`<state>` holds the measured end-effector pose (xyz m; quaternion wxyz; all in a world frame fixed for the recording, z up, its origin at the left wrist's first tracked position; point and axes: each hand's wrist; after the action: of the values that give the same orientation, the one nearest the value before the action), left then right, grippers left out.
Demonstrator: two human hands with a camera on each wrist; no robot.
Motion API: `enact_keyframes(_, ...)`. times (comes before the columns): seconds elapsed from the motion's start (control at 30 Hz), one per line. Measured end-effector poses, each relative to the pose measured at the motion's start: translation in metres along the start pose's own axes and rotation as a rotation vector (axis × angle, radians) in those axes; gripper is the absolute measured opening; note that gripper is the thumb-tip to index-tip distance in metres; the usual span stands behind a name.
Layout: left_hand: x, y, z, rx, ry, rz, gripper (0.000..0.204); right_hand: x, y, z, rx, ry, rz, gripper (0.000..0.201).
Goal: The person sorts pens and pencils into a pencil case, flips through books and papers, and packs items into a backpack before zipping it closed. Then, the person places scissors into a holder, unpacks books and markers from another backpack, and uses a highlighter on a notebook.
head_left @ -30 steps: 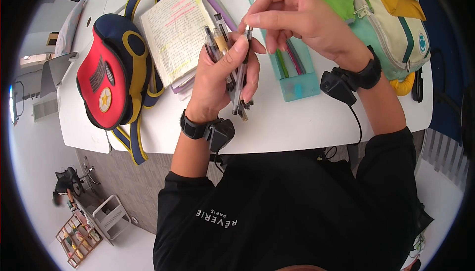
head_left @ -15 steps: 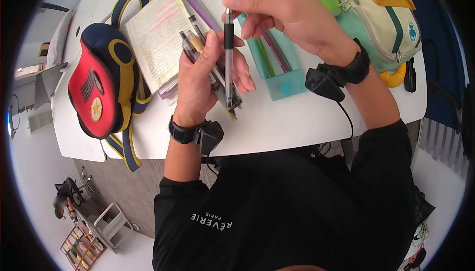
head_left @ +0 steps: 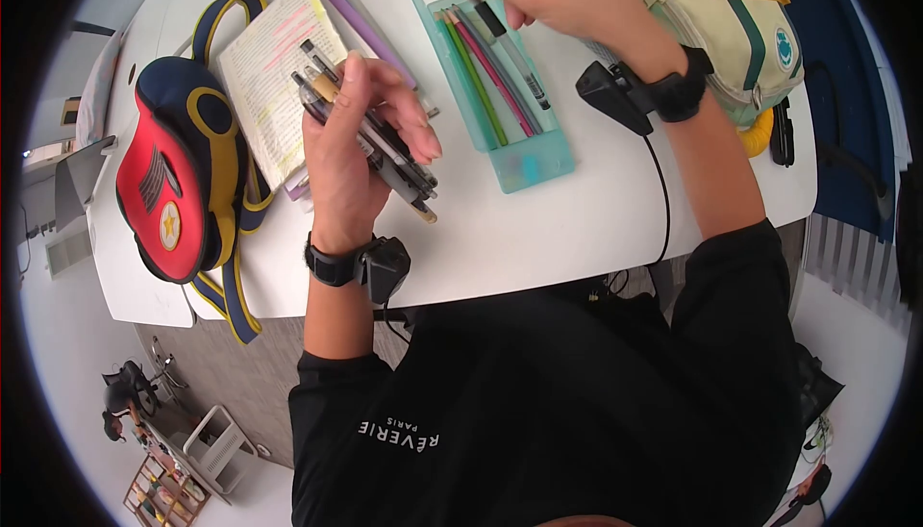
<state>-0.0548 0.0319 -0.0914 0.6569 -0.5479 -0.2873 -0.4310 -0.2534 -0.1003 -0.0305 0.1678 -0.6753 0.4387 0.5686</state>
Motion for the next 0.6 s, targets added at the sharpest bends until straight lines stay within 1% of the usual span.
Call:
enact_keyframes(0.07, 0.0, 0.001, 0.0, -0.009, -0.002, 0.012, 0.038, -0.007, -0.01, -0.002, -0.005, -0.103, 0.25, 0.018)
enact_keyframes(0.1, 0.0, 0.001, 0.0, -0.009, -0.003, 0.02, 0.037, 0.011, -0.009, 0.001, 0.015, -0.014, 0.219, 0.018)
enact_keyframes(0.23, 0.001, -0.001, 0.001, -0.023, 0.007, 0.052, 0.037, 0.016, -0.009, 0.004, -0.018, 0.014, 0.302, 0.02)
enact_keyframes(0.3, 0.001, 0.0, 0.001, -0.02, 0.008, 0.053, 0.037, 0.023, -0.006, 0.006, -0.078, 0.23, 0.518, 0.023)
enact_keyframes(0.33, 0.001, 0.0, 0.001, -0.017, 0.011, 0.054, 0.036, 0.023, -0.005, 0.006, -0.08, 0.231, 0.518, 0.023)
enact_keyframes(0.4, 0.001, 0.0, 0.001, -0.02, 0.007, 0.053, 0.036, 0.023, -0.005, 0.006, -0.196, 0.146, 0.732, 0.023)
enact_keyframes(0.43, 0.001, 0.0, 0.001, -0.024, 0.004, 0.05, 0.036, 0.024, -0.005, 0.006, -0.196, 0.147, 0.732, 0.023)
enact_keyframes(0.5, 0.001, -0.002, 0.001, -0.019, 0.008, 0.047, 0.035, 0.027, -0.007, 0.006, -0.106, 0.216, 0.721, 0.023)
enact_keyframes(0.53, 0.001, -0.003, 0.001, -0.014, 0.011, 0.043, 0.034, 0.022, -0.008, 0.005, -0.106, 0.217, 0.721, 0.023)
enact_keyframes(0.6, 0.001, -0.002, 0.001, -0.045, 0.017, 0.041, 0.033, 0.003, -0.011, 0.003, -0.066, 0.063, 0.418, 0.023)
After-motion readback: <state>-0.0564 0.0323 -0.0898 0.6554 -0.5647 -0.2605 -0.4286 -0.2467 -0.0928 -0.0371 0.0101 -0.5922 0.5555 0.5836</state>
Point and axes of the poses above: each hand's wrist, its own z-axis away from the middle knuckle, its own y-axis out of the back of the hand, x = y × z, and after that the axes turned 15 degrees about y, right-handed
